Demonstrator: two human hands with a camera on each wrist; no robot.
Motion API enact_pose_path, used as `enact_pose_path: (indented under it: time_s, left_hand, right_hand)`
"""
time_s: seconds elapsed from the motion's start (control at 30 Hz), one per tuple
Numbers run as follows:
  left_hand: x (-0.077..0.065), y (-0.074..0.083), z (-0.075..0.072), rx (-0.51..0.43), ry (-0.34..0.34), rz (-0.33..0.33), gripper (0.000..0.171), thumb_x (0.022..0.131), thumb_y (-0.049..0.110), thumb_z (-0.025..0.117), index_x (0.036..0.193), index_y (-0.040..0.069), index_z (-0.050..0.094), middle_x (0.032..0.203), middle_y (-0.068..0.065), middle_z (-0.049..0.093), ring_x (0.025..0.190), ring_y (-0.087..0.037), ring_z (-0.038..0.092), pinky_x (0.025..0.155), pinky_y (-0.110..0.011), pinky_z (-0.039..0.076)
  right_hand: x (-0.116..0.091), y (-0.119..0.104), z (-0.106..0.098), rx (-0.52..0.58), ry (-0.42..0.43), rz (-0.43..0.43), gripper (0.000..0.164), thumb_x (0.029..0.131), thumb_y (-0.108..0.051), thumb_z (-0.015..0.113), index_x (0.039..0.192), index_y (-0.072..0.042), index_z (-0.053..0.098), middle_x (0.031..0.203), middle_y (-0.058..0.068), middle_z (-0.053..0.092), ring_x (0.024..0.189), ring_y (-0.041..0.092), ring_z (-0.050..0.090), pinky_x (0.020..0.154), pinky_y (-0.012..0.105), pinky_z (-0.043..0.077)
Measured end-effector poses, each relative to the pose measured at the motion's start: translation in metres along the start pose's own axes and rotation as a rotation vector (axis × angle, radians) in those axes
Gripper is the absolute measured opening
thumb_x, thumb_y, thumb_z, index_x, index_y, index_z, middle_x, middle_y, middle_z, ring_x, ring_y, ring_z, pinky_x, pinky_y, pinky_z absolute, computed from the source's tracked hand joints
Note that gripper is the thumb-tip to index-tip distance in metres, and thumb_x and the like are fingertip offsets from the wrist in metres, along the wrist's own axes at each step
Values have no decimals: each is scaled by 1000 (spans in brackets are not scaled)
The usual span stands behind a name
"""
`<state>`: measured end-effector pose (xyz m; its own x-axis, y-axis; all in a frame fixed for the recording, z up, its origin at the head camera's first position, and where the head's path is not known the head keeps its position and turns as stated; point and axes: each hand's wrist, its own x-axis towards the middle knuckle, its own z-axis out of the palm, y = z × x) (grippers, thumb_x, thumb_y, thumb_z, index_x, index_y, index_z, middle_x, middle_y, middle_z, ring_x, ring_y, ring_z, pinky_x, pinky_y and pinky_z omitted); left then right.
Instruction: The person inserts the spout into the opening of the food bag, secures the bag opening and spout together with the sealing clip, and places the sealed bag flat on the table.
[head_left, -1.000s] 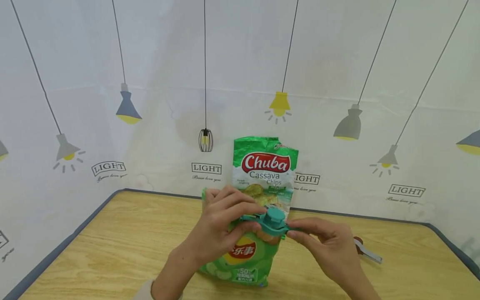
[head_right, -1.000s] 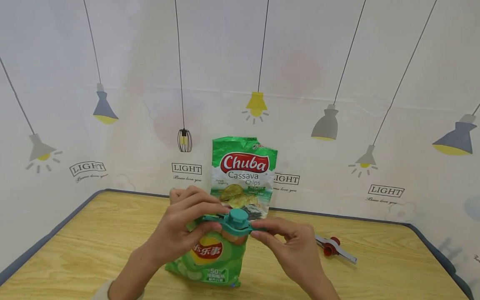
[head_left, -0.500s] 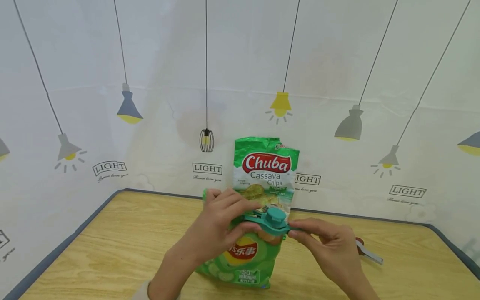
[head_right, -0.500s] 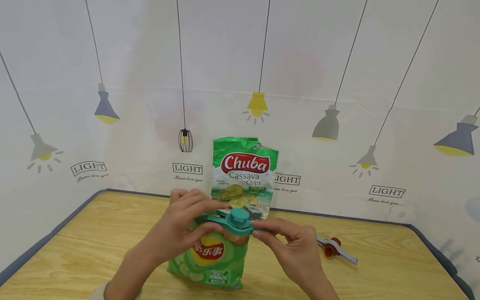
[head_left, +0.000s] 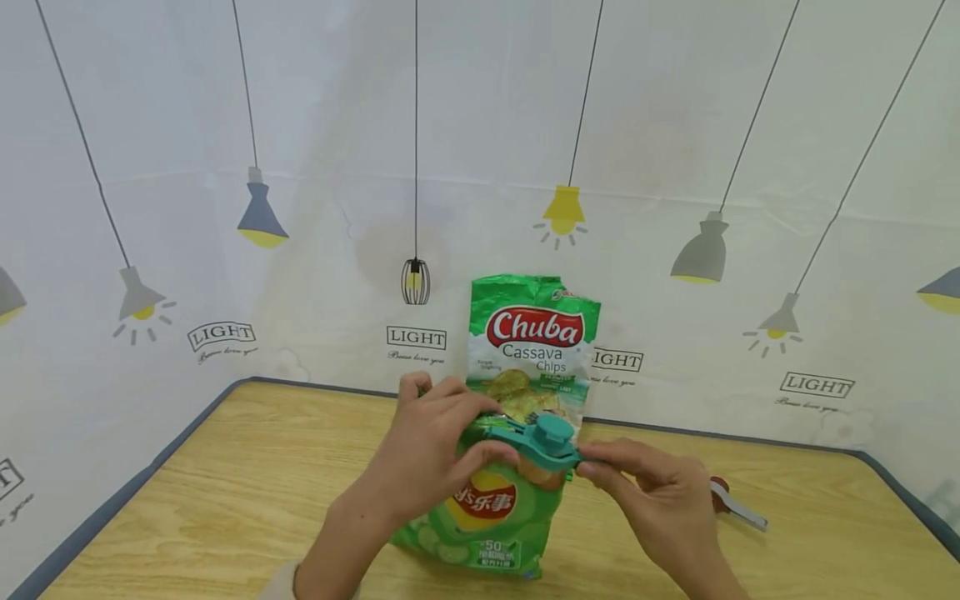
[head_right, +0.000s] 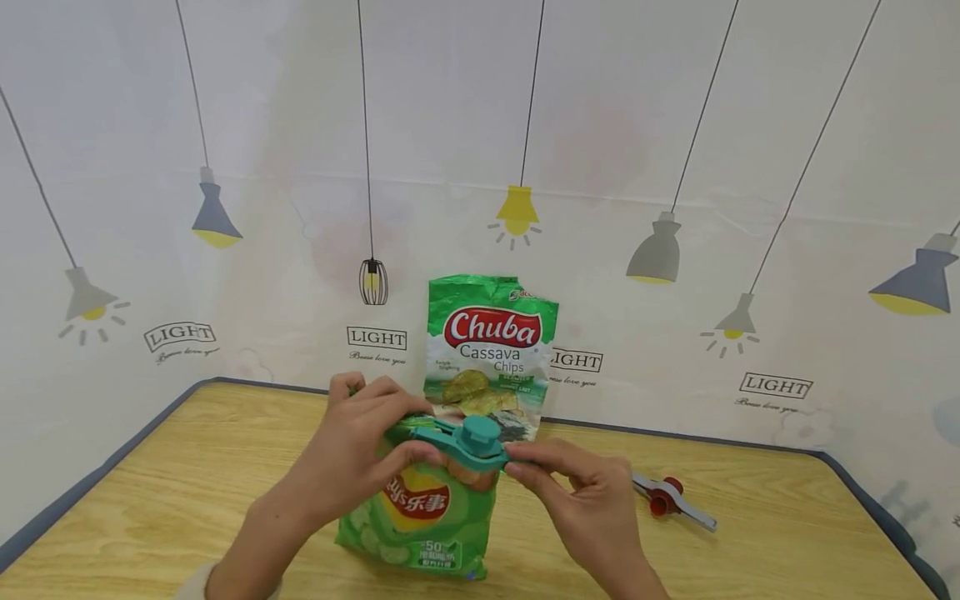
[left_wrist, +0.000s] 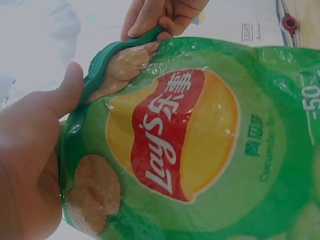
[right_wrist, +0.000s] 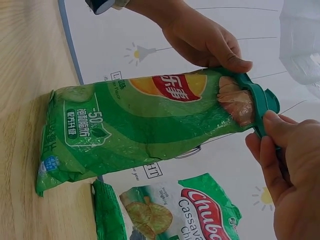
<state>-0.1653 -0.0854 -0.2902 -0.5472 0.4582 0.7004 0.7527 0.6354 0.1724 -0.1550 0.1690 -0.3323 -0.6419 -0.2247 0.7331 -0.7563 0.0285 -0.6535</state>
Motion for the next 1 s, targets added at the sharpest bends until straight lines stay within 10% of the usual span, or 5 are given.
enact_pose_path:
  time_s: [0.17,0.47,1.0]
  left_hand:
    - [0,2,3,-65,-21,-12,43,87,51,52,102,12,64,91,5,64,86,-10,54,83,-41,20]
    - [-1,1,5,-110,-21,-22,24,85,29,71,101,12,63,91,5,63,86,-10,52,83,-41,19]
    - [0,-1,10,-149,95,37,38,90,50,47,93,14,62,82,8,58,76,-7,47,78,-41,16]
  right_hand:
    - [-1,-3,0,-92,-12,76,32,82,15,65,112,5,67,107,11,70,97,18,67,74,29,54]
    - [-1,-3,4,-186,-24,13,41,79,17,66,117,-1,66,108,10,69,87,14,68,68,26,54]
    - [-1,-5,3,-343,-128,17,31,85,6,66,112,-10,68,83,-6,68,65,9,60,60,24,52]
